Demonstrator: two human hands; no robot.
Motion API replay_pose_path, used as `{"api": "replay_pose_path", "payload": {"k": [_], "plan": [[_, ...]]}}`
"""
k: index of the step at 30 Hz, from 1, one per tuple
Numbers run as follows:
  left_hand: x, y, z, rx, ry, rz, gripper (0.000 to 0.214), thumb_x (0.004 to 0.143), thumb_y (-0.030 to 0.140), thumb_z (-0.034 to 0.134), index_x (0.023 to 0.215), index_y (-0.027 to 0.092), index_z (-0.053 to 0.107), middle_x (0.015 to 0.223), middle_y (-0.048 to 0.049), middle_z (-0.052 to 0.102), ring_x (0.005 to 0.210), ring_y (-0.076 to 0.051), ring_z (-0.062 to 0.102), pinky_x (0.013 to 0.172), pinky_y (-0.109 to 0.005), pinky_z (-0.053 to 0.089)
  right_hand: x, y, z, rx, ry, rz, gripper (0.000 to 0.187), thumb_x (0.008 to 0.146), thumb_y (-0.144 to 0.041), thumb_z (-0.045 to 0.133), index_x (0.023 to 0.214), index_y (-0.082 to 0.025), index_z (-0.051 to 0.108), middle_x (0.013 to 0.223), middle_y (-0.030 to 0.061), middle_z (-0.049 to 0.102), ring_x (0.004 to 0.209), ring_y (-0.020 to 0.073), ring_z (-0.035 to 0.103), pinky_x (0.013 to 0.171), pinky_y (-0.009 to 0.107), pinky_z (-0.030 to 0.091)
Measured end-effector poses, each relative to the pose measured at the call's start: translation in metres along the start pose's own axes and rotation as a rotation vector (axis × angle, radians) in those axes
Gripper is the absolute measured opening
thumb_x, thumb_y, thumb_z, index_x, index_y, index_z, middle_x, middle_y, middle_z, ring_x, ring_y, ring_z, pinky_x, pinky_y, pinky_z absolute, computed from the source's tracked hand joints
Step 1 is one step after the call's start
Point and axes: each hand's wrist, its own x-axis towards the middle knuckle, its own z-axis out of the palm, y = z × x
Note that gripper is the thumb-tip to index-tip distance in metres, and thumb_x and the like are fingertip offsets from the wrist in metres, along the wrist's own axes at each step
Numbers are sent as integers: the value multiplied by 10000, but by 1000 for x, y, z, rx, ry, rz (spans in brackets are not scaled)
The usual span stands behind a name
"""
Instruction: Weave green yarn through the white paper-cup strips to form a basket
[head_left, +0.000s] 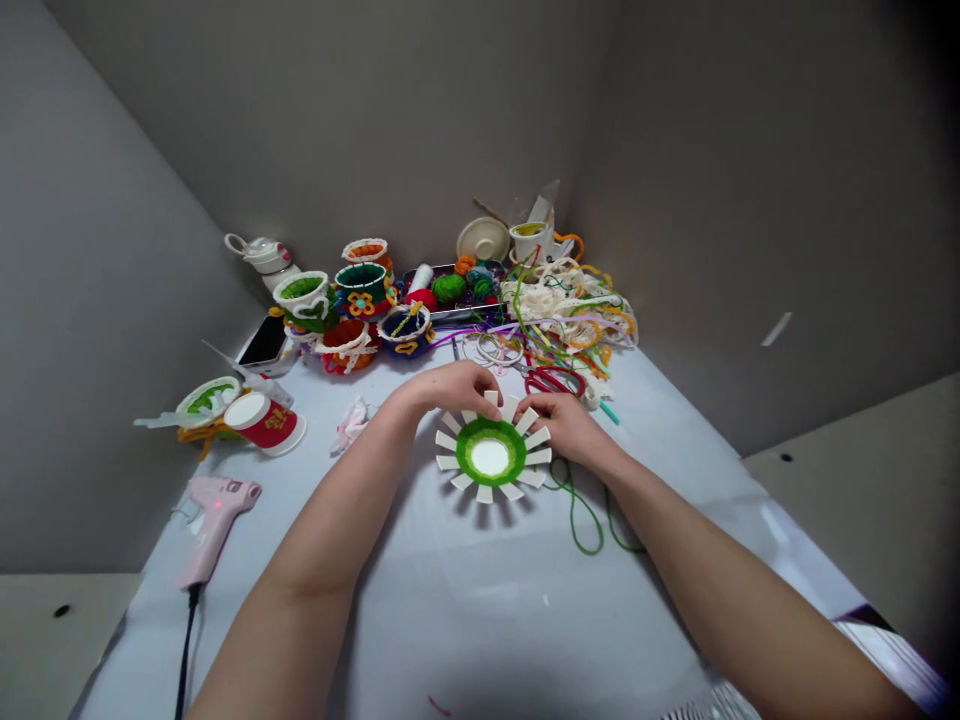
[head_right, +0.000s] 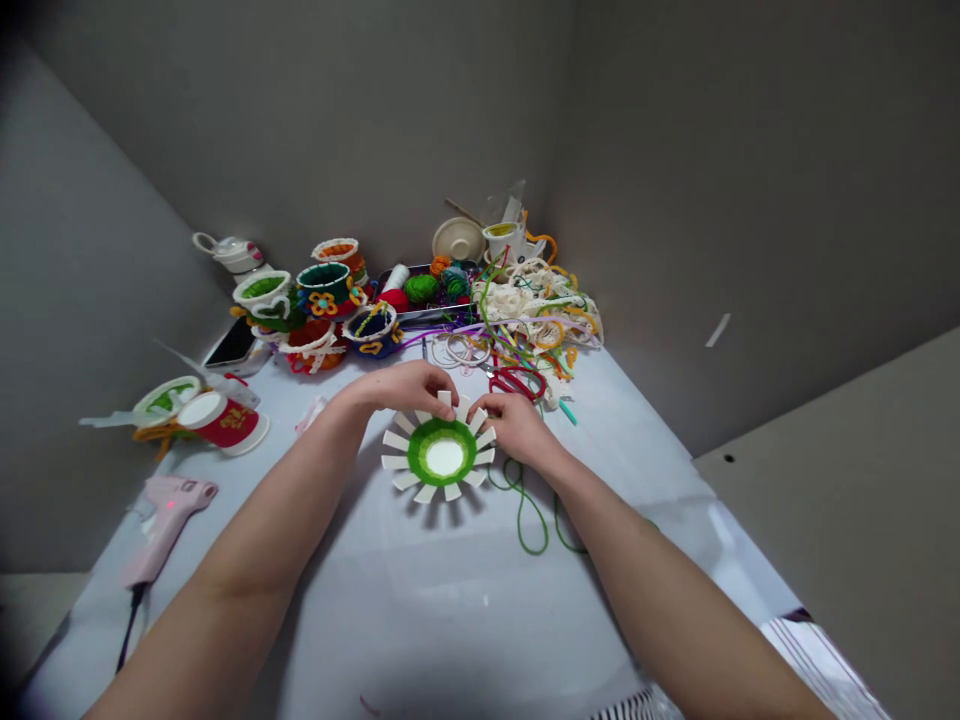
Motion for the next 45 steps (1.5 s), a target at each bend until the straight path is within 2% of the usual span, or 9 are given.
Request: {"api": "replay_pose_path", "payload": {"k": [6, 14, 22, 25, 31, 34, 38, 41, 45], "plan": [[5, -5, 7, -18, -20, -12, 215, 644, 291, 698, 813, 163, 735, 733, -5, 695, 689, -128, 575, 627, -210, 394, 1, 7, -4, -122, 34, -19, 171, 675, -246, 575, 739, -151, 703, 653, 13, 644, 609, 147, 547, 550, 235, 406], [-1, -8, 16, -10, 76, -57, 215, 655, 294, 667, 803, 155, 740, 750, -23, 704, 699, -138, 589, 610, -211, 400, 0, 6, -14, -189, 38, -5, 184, 724, -332, 598, 744, -164, 671, 586, -2, 591, 548, 125, 494, 499, 224, 338], [-9, -2, 20, -13, 131, -83, 236, 667, 309, 631, 808, 147, 727, 761, -31, 700, 699, -145, 588, 585, -213, 392, -8, -16, -24, 36, 98, 81, 343, 708, -489, 670, 704, -153, 601, 608, -12, 518, 533, 87, 387, 495, 230, 291], [-9, -2, 21, -18, 131, -92, 241, 665, 311, 625, 811, 144, 720, 755, -32, 695, 692, -145, 586, 575, -214, 389, -12, -23, -21, 51, 123, -6, 319, 746, -472, 647, 742, -155, 609, 653, 0, 542, 575, 99, 423, 526, 232, 327], [-7, -8, 22, -24, 133, -84, 253, 666, 327, 628, 823, 150, 718, 746, -26, 687, 685, -145, 579, 565, -218, 383, -20, -28, -27, -225, 77, -220, 242, 807, -394, 590, 772, -162, 651, 720, 32, 603, 635, 129, 474, 574, 249, 364], [-7, -9, 20, -18, 139, -88, 250, 668, 329, 631, 816, 148, 719, 738, -22, 682, 682, -142, 571, 567, -217, 376, -18, -23, -38, -265, 44, -186, 240, 792, -393, 586, 782, -165, 662, 715, 28, 611, 615, 126, 473, 547, 242, 350], [-13, -5, 14, 3, 118, -85, 217, 672, 307, 628, 797, 153, 716, 739, -15, 671, 690, -134, 554, 586, -212, 368, -12, -12, -43, -284, -115, -84, 230, 763, -366, 582, 712, -158, 666, 615, 5, 579, 550, 108, 448, 500, 224, 324], [-19, -2, 7, 50, 53, -53, 228, 673, 280, 623, 854, 171, 709, 720, 5, 639, 669, -122, 521, 585, -207, 354, -8, -3, -35, -301, -153, -42, 205, 740, -332, 589, 705, -158, 692, 576, 4, 589, 531, 113, 458, 491, 221, 342], [-24, -3, 2, 103, 3, -35, 297, 681, 237, 601, 963, 182, 676, 788, 8, 632, 692, -125, 526, 600, -209, 360, -7, 4, -17, -240, -180, -41, 214, 756, -278, 548, 780, -165, 728, 665, 7, 659, 590, 135, 538, 541, 225, 403]]}}
